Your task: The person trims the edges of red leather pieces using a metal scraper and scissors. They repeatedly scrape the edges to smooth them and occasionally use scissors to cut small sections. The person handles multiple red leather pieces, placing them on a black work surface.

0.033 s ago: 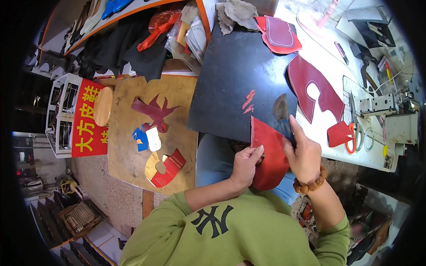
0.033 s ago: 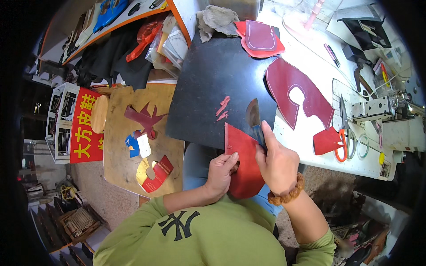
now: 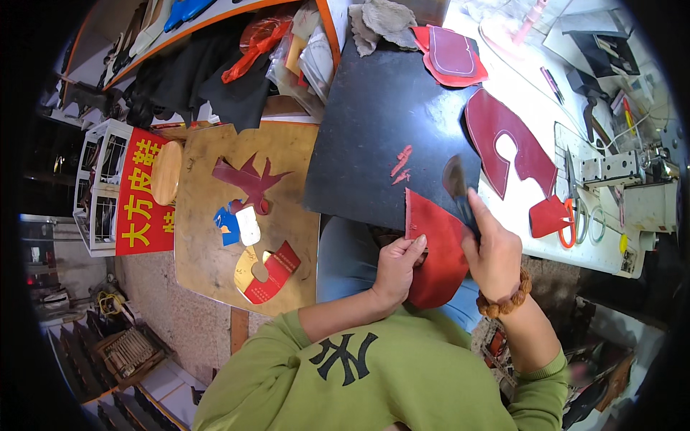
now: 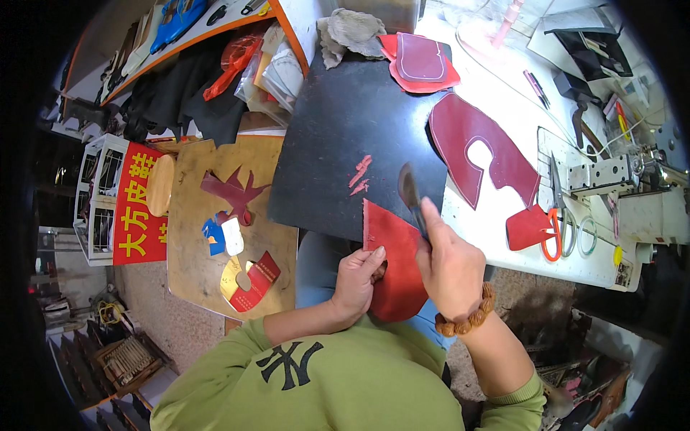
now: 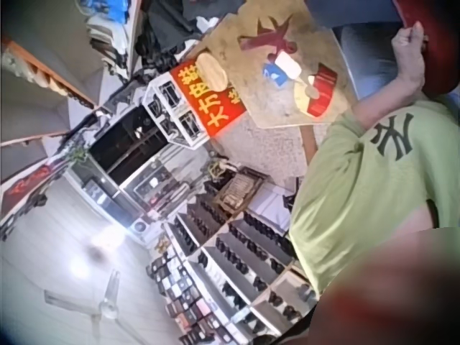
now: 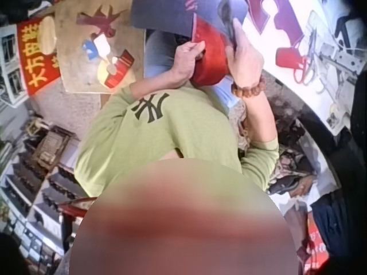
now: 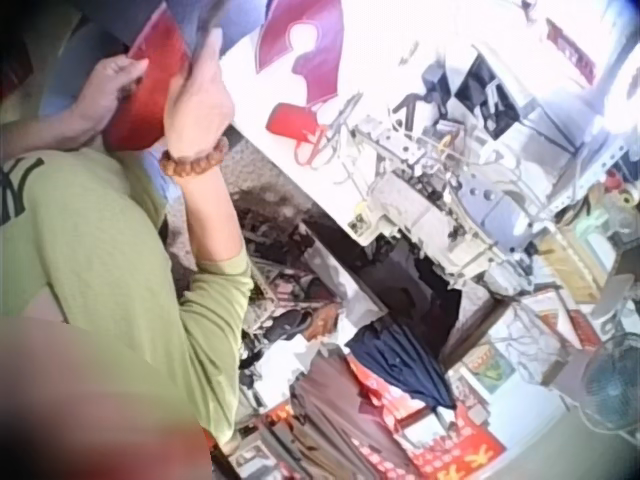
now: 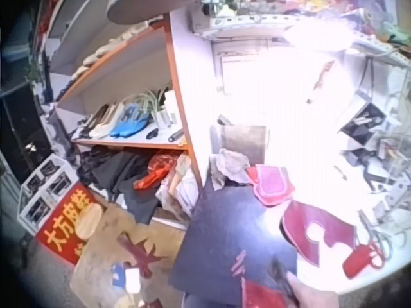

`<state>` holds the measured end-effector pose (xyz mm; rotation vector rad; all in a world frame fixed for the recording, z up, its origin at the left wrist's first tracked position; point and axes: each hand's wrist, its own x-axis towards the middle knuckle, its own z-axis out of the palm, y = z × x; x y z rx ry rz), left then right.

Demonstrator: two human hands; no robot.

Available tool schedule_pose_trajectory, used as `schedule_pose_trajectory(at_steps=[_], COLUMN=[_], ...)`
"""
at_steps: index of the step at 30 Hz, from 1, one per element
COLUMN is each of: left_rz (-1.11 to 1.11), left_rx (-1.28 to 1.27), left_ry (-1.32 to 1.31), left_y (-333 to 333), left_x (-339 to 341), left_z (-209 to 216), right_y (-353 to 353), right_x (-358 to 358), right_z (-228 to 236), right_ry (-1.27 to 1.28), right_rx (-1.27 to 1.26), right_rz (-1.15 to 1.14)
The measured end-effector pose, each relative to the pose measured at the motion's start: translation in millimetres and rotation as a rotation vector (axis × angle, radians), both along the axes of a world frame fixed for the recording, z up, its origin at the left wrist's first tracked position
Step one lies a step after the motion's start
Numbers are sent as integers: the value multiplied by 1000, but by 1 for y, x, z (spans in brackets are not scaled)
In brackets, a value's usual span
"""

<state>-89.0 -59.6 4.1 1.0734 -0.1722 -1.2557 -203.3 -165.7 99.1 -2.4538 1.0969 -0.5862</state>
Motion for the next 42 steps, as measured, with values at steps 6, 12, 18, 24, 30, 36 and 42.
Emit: schedule_pose_trajectory(at_steps=[6, 12, 18, 24, 30, 36, 42], left_rz=[-4, -80, -84, -87, -75, -98, -125], left_rx=[-25, 8, 107, 118, 156, 123, 94], left_ry=[216, 188, 276, 298, 280, 257, 295], left_y=[-3, -1, -4, -5, -3, -2, -2], left_x=[3, 3, 2, 1, 1, 2, 4], left_z=[10, 9, 12, 14, 16, 16, 11], right_y=[17, 27, 29, 22, 6, -18, 23], right_x=[-11, -14, -10, -1, 10, 30, -4], right_z=[-4, 0, 0, -1, -7, -11, 8], right_ry=[382, 345, 372, 366, 336, 308, 381], right_rx=[-158, -38, -65, -58, -55, -87, 23], right_rz=[229, 248, 255, 239, 206, 97, 284])
